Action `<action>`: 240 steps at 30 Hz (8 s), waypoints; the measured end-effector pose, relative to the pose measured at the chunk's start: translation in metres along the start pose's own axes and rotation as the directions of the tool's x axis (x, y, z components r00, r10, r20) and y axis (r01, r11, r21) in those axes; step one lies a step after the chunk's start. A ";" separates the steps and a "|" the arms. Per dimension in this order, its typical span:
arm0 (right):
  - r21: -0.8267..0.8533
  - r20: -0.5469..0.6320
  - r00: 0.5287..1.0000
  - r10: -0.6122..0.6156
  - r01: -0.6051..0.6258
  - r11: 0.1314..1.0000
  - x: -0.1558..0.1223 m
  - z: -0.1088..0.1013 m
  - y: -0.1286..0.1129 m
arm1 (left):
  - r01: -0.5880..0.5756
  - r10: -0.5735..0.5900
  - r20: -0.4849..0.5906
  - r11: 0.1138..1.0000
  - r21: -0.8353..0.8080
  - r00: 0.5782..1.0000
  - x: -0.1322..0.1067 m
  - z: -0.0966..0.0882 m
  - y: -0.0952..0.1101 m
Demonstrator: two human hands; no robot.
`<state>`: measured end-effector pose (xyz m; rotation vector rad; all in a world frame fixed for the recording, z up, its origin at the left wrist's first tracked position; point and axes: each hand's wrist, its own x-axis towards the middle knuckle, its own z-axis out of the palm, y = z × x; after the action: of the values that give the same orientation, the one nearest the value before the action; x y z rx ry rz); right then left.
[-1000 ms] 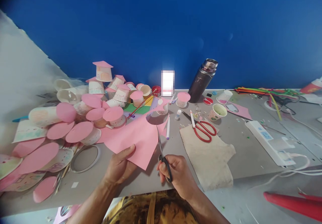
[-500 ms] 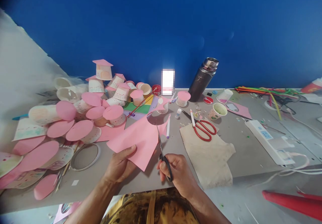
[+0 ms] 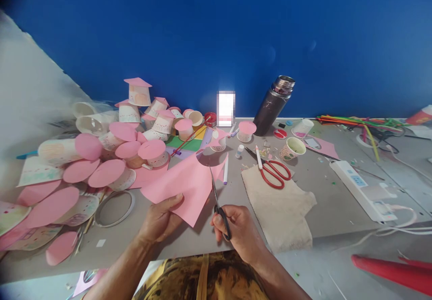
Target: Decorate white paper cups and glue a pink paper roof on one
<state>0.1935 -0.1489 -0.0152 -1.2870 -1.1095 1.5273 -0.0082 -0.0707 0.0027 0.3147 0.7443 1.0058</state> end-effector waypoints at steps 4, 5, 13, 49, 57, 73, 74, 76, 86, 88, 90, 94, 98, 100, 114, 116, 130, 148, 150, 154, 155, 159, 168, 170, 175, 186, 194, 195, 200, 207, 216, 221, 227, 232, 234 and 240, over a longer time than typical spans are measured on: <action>-0.011 -0.001 1.000 0.002 -0.002 1.000 0.001 0.000 -0.001 | 0.045 -0.045 -0.004 0.999 0.018 0.999 0.000 -0.001 0.004; -0.010 -0.001 1.000 0.007 -0.007 1.000 0.002 0.000 -0.002 | 0.053 -0.053 -0.007 0.998 0.020 0.999 0.000 -0.002 0.005; -0.039 0.006 0.999 0.036 -0.036 0.999 0.001 0.000 -0.014 | 0.063 -0.063 -0.031 0.998 0.023 0.998 -0.002 -0.004 0.013; -0.053 0.115 0.982 0.151 -0.146 0.988 -0.006 -0.007 -0.006 | -0.026 0.006 0.139 0.989 0.146 0.990 -0.011 -0.027 0.019; 0.077 0.313 0.946 0.082 -0.111 0.991 -0.005 -0.017 -0.013 | 0.078 -0.174 0.382 0.964 0.254 0.908 -0.014 -0.037 0.024; 0.040 0.361 0.931 0.052 -0.071 0.997 0.000 -0.019 -0.019 | 0.132 -0.190 0.413 0.977 0.165 0.891 -0.020 -0.030 0.030; 0.027 0.359 0.932 0.055 -0.070 0.997 0.000 -0.019 -0.020 | 0.131 -0.193 0.415 0.976 0.172 0.889 -0.020 -0.029 0.030; -0.013 0.351 0.934 0.066 -0.065 0.998 -0.001 -0.020 -0.021 | 0.126 -0.195 0.423 0.975 0.185 0.885 -0.020 -0.029 0.030; -0.086 0.287 0.951 0.111 -0.090 0.992 -0.001 -0.018 -0.017 | 0.106 -0.170 0.417 0.980 0.171 0.893 -0.019 -0.031 0.027; -0.071 0.285 0.953 0.101 -0.084 0.994 -0.002 -0.018 -0.015 | 0.115 -0.178 0.419 0.978 0.173 0.890 -0.019 -0.032 0.027; -0.059 0.291 0.952 0.094 -0.080 0.995 -0.002 -0.018 -0.014 | 0.127 -0.180 0.416 0.980 0.150 0.891 -0.019 -0.033 0.027; -0.043 0.285 0.954 0.091 -0.082 0.996 -0.001 -0.018 -0.012 | 0.161 -0.195 0.415 0.980 0.115 0.889 -0.018 -0.033 0.028; -0.044 0.271 0.957 0.104 -0.095 0.995 -0.001 -0.018 -0.009 | 0.171 -0.200 0.425 0.980 0.105 0.883 -0.018 -0.034 0.028; -0.050 0.269 0.957 0.108 -0.099 0.994 -0.001 -0.018 -0.008 | 0.183 -0.205 0.424 0.979 0.093 0.882 -0.017 -0.035 0.028; -0.039 0.296 0.948 0.114 -0.107 0.993 -0.001 -0.020 -0.008 | 0.074 -0.092 0.173 0.991 0.110 0.981 -0.013 -0.042 0.026; -0.027 0.295 0.949 0.114 -0.111 0.993 -0.001 -0.020 -0.006 | 0.081 -0.104 0.167 0.987 0.135 0.981 -0.014 -0.041 0.025; -0.017 0.322 0.941 0.107 -0.108 0.994 -0.001 -0.018 -0.011 | 0.108 -0.140 0.288 0.987 0.122 0.948 -0.013 -0.050 0.020; -0.088 0.310 0.943 0.124 -0.101 0.991 -0.002 -0.020 -0.012 | 0.127 -0.171 0.326 0.980 0.152 0.930 -0.012 -0.056 0.022; -0.093 0.321 0.937 0.139 -0.115 0.989 -0.001 -0.020 -0.013 | 0.135 -0.181 0.326 0.978 0.158 0.928 -0.012 -0.054 0.022; -0.075 0.323 0.937 0.132 -0.114 0.991 -0.001 -0.020 -0.012 | 0.129 -0.175 0.318 0.979 0.159 0.932 -0.012 -0.051 0.022; -0.070 0.323 0.938 0.122 -0.105 0.992 -0.001 -0.020 -0.011 | 0.126 -0.171 0.317 0.979 0.157 0.933 -0.012 -0.051 0.022; -0.082 0.309 0.944 0.114 -0.093 0.992 -0.001 -0.020 -0.010 | 0.138 -0.186 0.328 0.977 0.165 0.926 -0.011 -0.052 0.021; -0.128 0.286 0.948 0.140 -0.107 0.986 -0.002 -0.020 -0.017 | 0.148 -0.197 0.335 0.975 0.167 0.921 -0.011 -0.050 0.027; -0.131 0.287 0.944 0.164 -0.130 0.983 -0.002 -0.021 -0.018 | 0.154 -0.203 0.324 0.973 0.171 0.924 -0.010 -0.051 0.029; -0.144 0.298 0.933 0.203 -0.166 0.975 -0.003 -0.026 -0.018 | 0.173 -0.220 0.319 0.970 0.169 0.922 -0.007 -0.055 0.032; -0.172 0.377 0.893 0.244 -0.192 0.966 0.000 -0.035 -0.018 | 0.211 -0.268 0.338 0.958 0.195 0.902 -0.007 -0.059 0.040; -0.210 0.416 0.852 0.317 -0.249 0.945 0.000 -0.042 -0.019 | 0.242 -0.317 0.347 0.940 0.242 0.883 -0.010 -0.058 0.045; -0.216 0.427 0.843 0.328 -0.257 0.942 0.000 -0.043 -0.019 | 0.251 -0.328 0.345 0.936 0.248 0.880 -0.010 -0.059 0.046; -0.236 0.463 0.812 0.355 -0.274 0.933 0.001 -0.048 -0.022 | 0.293 -0.383 0.362 0.915 0.279 0.850 -0.009 -0.063 0.046; -0.177 0.502 0.808 0.309 -0.253 0.951 0.009 -0.045 -0.022 | 0.312 -0.416 0.401 0.902 0.299 0.817 -0.006 -0.059 0.045; -0.157 0.494 0.810 0.316 -0.274 0.949 0.005 -0.044 -0.019 | 0.323 -0.438 0.429 0.892 0.316 0.790 -0.009 -0.054 0.046; -0.152 0.491 0.809 0.323 -0.285 0.946 0.004 -0.043 -0.018 | 0.324 -0.456 0.434 0.881 0.346 0.777 -0.009 -0.055 0.046; -0.155 0.501 0.799 0.332 -0.295 0.943 0.003 -0.045 -0.016 | 0.314 -0.460 0.431 0.875 0.368 0.776 -0.008 -0.061 0.046; -0.183 0.507 0.788 0.350 -0.298 0.937 0.002 -0.047 -0.019 | 0.302 -0.465 0.391 0.860 0.411 0.794 -0.006 -0.065 0.049; -0.202 0.500 0.785 0.366 -0.306 0.930 0.002 -0.047 -0.021 | 0.296 -0.467 0.382 0.855 0.427 0.798 -0.006 -0.065 0.051; -0.221 0.471 0.797 0.377 -0.307 0.926 0.002 -0.048 -0.018 | 0.201 -0.342 0.368 0.907 0.371 0.865 -0.005 -0.056 0.052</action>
<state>0.2416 -0.1369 -0.0019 -1.2561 -1.3764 2.1893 -0.0827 -0.0529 -0.0063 0.6711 0.5279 0.5088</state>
